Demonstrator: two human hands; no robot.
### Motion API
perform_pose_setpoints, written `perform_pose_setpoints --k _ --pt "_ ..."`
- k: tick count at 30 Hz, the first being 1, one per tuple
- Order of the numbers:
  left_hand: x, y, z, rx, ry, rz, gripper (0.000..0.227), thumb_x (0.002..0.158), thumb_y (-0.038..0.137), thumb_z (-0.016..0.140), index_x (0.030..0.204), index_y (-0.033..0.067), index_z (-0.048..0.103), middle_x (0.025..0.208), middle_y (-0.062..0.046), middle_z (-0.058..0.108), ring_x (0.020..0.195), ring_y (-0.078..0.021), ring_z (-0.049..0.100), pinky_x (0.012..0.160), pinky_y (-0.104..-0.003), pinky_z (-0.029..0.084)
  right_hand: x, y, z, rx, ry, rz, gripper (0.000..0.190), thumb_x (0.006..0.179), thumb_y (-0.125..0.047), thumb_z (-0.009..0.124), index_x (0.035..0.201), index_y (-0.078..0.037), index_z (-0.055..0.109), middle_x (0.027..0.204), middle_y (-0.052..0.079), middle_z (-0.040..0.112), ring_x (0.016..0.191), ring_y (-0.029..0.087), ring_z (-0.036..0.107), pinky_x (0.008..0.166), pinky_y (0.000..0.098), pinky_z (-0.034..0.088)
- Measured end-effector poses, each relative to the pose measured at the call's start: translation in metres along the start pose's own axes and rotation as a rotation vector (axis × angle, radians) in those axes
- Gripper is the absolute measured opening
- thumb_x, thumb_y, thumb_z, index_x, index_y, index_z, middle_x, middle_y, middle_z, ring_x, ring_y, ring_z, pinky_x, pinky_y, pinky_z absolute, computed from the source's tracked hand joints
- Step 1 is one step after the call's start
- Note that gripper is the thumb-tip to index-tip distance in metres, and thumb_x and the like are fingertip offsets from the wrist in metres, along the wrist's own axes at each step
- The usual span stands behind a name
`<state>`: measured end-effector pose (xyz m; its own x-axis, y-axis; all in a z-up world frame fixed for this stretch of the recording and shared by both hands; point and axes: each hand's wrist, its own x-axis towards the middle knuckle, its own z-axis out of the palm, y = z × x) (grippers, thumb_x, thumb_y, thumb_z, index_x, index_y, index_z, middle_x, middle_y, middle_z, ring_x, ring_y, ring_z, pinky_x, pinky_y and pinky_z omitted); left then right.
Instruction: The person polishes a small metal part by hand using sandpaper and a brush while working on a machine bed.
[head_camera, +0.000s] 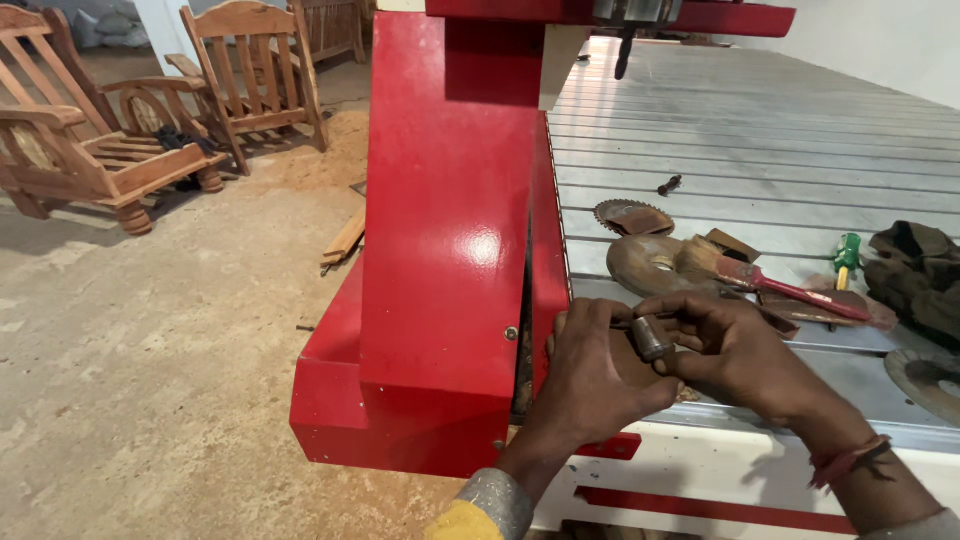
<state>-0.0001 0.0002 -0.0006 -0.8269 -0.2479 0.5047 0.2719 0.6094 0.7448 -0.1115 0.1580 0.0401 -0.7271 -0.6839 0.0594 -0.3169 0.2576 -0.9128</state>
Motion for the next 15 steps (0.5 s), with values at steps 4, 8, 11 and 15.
perform_pose_setpoints --k 4,8,11,15 --pt "0.001 -0.002 0.001 -0.007 -0.004 0.000 0.079 0.066 0.042 0.087 0.129 0.0068 0.056 0.128 -0.016 0.052 0.126 -0.0347 0.049 0.106 -0.052 0.039 0.000 -0.003 -0.012 -0.021 -0.018 0.034 0.058 0.071 0.005 0.072 0.128 -0.005 0.068 0.114 0.006 0.077 0.104 0.014 0.071 0.089 0.0330 0.060" --pt "0.001 -0.004 0.000 -0.001 -0.028 -0.004 0.081 0.066 0.042 0.088 0.130 0.0054 0.054 0.130 -0.017 0.051 0.129 -0.0352 0.047 0.107 -0.053 0.037 0.006 -0.022 -0.020 -0.415 -0.070 -0.082 0.060 0.070 -0.001 0.075 0.129 -0.013 0.072 0.123 0.004 0.075 0.107 0.016 0.072 0.093 0.0349 0.059" --pt "0.004 -0.002 0.001 -0.002 -0.057 -0.058 0.082 0.063 0.042 0.088 0.128 0.0044 0.053 0.128 -0.017 0.050 0.127 -0.0351 0.047 0.107 -0.051 0.040 0.008 -0.039 -0.022 -0.657 -0.156 -0.020 0.061 0.074 -0.009 0.076 0.135 -0.020 0.070 0.124 0.000 0.072 0.109 0.017 0.070 0.097 0.0342 0.059" --pt "0.003 -0.003 0.000 0.010 -0.029 -0.035 0.085 0.062 0.043 0.089 0.128 0.0036 0.053 0.129 -0.017 0.050 0.129 -0.0354 0.046 0.108 -0.052 0.039 0.011 -0.053 -0.021 -0.706 -0.222 0.059 0.064 0.078 -0.010 0.072 0.140 -0.026 0.066 0.123 -0.002 0.070 0.107 0.017 0.070 0.095 0.0360 0.060"
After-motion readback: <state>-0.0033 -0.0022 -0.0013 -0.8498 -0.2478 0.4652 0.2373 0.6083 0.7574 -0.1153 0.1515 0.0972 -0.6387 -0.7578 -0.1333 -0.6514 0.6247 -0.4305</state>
